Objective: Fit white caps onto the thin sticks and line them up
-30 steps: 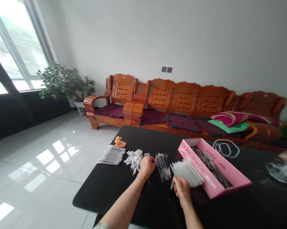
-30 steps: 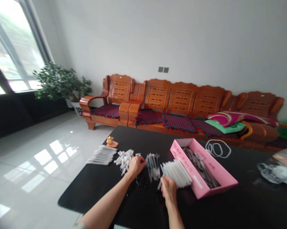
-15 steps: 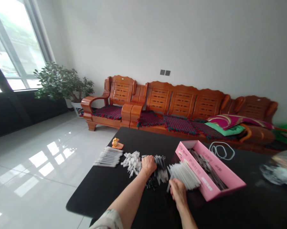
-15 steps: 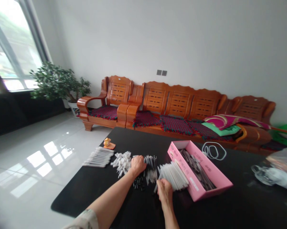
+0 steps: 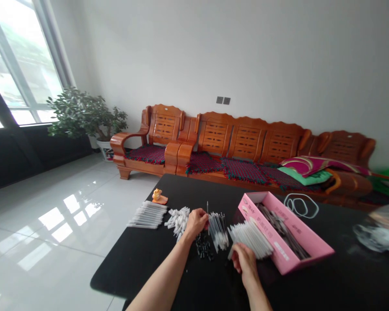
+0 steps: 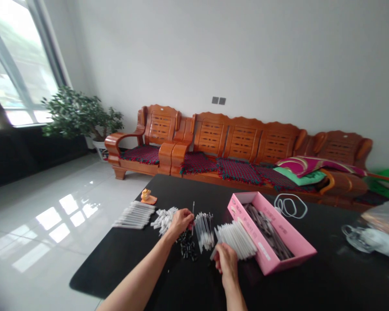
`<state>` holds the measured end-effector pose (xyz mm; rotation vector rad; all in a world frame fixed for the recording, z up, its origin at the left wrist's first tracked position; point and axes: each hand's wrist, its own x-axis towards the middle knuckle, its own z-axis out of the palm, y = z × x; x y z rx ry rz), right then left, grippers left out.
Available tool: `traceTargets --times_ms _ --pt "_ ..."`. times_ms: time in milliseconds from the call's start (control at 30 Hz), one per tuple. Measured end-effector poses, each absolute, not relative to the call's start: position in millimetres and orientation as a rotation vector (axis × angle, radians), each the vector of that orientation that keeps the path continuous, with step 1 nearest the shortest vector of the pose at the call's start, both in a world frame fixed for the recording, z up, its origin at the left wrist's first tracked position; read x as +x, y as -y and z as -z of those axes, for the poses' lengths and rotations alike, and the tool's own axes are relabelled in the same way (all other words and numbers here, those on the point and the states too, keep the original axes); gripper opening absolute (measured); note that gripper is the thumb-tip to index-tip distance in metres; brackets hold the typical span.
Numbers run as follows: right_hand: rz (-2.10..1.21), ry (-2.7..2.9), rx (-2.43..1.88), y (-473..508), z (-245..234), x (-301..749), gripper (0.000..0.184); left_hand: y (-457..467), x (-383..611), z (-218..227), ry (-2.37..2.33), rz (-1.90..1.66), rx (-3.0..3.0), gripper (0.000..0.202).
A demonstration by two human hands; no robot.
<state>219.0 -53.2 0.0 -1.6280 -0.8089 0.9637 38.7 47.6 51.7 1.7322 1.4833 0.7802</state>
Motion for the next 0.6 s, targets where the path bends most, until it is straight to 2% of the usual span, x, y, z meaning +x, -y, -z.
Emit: traceTargets --times_ms 167,367,600 --pt "-1.128 0.687 -1.268 42.8 -28.7 202.2 0.023 -23.7 12.7 -37.8 -1.093 -1.015 1.296 0.009" --pt "-1.253 0.615 -1.002 32.3 -56.0 180.0 0.026 4.3 -8.5 -34.4 -0.931 -0.993 1.183 0.023" --pt "-1.128 0.571 -0.929 29.5 -68.2 171.1 0.023 20.7 -15.8 -39.7 -0.881 -0.978 1.19 0.024"
